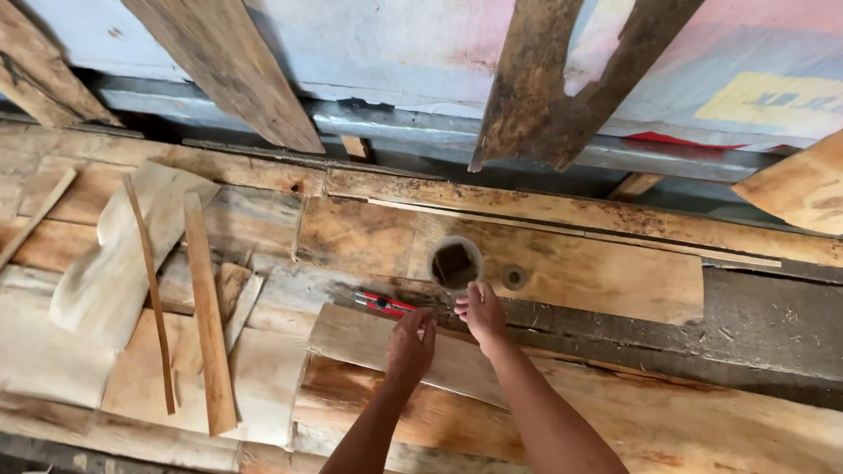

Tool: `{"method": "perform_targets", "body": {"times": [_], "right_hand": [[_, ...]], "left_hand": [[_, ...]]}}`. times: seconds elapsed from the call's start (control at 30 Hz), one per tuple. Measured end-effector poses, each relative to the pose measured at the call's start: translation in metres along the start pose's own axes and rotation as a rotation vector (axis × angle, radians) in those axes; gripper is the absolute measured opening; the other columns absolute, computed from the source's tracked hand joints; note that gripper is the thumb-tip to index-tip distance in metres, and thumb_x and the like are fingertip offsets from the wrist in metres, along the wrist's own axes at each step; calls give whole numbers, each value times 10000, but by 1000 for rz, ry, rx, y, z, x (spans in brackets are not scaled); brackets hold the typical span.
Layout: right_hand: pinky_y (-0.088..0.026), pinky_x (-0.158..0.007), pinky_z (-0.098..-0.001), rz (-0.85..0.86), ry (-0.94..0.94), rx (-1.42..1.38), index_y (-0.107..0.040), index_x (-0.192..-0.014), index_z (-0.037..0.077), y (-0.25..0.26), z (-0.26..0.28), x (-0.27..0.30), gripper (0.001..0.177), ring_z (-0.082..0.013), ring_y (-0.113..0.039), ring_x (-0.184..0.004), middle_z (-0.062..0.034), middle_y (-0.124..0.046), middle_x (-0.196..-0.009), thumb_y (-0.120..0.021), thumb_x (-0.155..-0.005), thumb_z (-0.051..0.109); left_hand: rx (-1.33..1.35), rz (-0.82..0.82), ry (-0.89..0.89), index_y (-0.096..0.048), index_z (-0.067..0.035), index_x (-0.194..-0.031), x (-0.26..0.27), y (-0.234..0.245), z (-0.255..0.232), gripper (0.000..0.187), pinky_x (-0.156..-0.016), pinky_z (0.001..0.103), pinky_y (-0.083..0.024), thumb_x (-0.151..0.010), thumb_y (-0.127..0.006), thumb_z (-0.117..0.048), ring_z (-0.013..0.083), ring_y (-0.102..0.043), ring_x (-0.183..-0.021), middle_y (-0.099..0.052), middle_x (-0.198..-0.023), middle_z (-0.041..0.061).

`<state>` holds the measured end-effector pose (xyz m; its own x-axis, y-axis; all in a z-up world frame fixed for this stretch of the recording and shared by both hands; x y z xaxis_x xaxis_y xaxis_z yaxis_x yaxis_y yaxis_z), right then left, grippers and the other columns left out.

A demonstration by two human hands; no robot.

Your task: Trimming and shaping thin wood strips using a utility knife on a workbench.

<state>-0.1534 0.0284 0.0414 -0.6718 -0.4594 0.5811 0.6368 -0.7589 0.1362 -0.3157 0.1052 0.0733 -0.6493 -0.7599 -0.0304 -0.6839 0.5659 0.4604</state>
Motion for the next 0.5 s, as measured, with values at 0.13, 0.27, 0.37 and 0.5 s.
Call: {"method": "perform_targets", "body": {"times": [0.13,0.27,0.37,0.5], "right_hand": [[-615,-718,-365,-53,48,-106,-539,-1292,4,-22,-38,-41,380,-214,-726,-797,-189,-737,-991,-449,-1113,327],[-640,-660,-388,-144,91,-147,-543,-1078,-29,-19,-51,-63,303,-237,-738,-732,-177,-735,-886,-452,-1098,259],[-651,-665,-370,-156,39,-155,-560,-1040,-47,-2,-45,-44,325,-229,-746,-730,-157,-745,-865,-455,-1102,254],[-612,-656,-384,-183,150,-277,-580,-1170,99,41,-25,-15,223,-232,-723,-684,-147,-724,-808,-437,-1063,233]], "left_hand": [[-40,5,-32,-697,-55,-1130,-13,19,20,221,-800,410,-574,-923,-680,-131,276,-717,-883,-740,-956,126],[-12,53,-8,-698,-63,-1134,-29,16,37,222,-783,401,-583,-937,-682,-164,270,-724,-880,-740,-983,125],[3,78,19,-695,-68,-1137,-28,11,45,229,-766,394,-592,-940,-682,-183,267,-730,-864,-729,-1017,126],[-15,-6,-87,-699,-64,-1146,-28,12,51,222,-780,399,-592,-952,-678,-170,282,-709,-885,-727,-1008,136]]}}
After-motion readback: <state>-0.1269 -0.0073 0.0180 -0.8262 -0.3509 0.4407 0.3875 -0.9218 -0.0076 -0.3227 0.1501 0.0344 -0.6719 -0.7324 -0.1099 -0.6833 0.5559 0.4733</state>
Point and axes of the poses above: each hand's wrist, its own x-axis away from the middle knuckle, its own y-axis out of the back of the hand, z = x × y, the point moved 2 cm from there along -x, towards the middle knuckle
